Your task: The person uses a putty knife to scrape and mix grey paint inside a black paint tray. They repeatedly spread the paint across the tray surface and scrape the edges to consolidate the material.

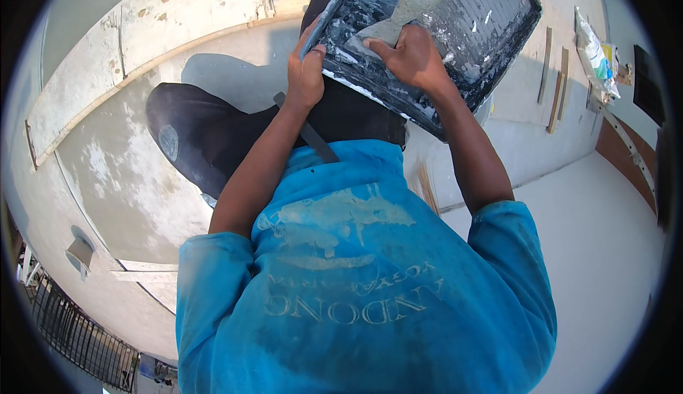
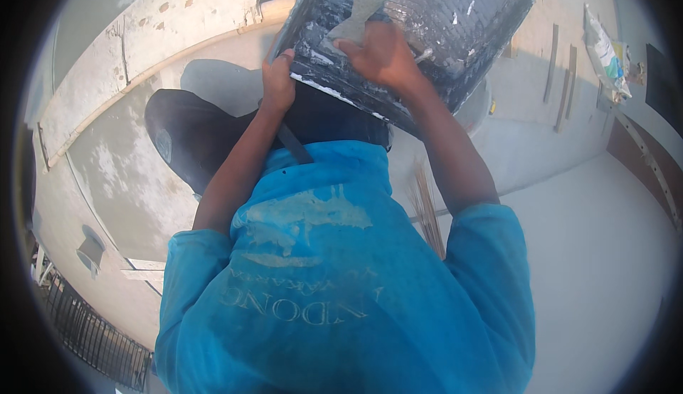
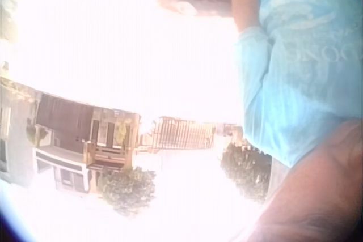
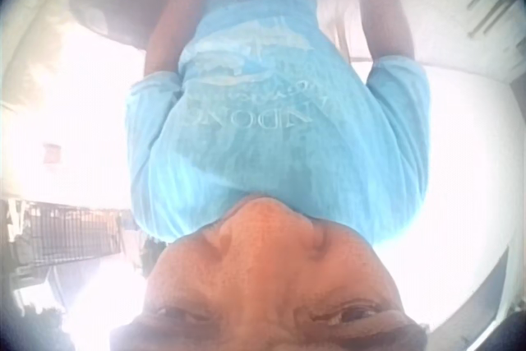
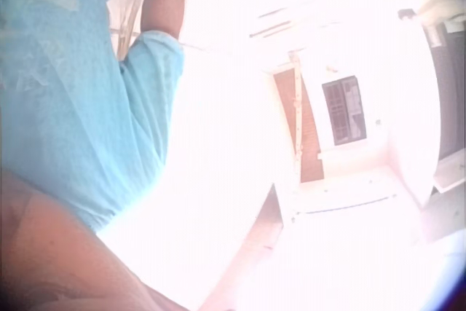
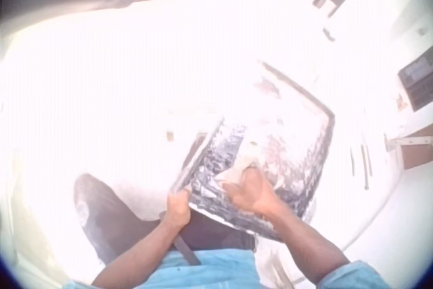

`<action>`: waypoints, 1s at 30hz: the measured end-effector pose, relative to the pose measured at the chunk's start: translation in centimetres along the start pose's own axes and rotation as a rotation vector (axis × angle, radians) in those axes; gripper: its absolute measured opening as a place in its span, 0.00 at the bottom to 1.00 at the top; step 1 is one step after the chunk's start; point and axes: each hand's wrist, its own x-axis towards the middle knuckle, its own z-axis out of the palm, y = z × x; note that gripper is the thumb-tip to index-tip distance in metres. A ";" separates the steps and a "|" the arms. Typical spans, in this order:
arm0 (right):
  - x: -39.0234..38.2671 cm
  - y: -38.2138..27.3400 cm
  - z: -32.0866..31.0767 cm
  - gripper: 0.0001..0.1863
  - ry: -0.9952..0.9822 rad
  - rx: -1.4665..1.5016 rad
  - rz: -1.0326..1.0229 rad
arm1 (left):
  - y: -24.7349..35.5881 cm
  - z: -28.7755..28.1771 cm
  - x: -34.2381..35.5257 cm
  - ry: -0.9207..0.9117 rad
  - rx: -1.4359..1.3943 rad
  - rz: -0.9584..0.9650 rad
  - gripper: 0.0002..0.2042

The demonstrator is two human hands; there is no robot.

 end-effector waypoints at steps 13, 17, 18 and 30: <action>1.4 3.3 1.4 0.25 -0.102 -0.007 -0.067 | -0.1 -0.4 -0.2 -0.027 0.086 0.041 0.28; 0.5 2.8 1.2 0.22 -0.042 0.106 -0.079 | 0.5 -0.3 -0.3 -0.038 -0.008 -0.021 0.28; 0.4 2.5 0.8 0.22 -0.043 0.124 -0.047 | 0.6 -0.3 -0.2 -0.037 -0.013 -0.013 0.28; -0.3 1.5 1.5 0.24 -0.044 0.000 0.120 | -0.3 -0.5 -0.9 -0.028 0.057 0.043 0.28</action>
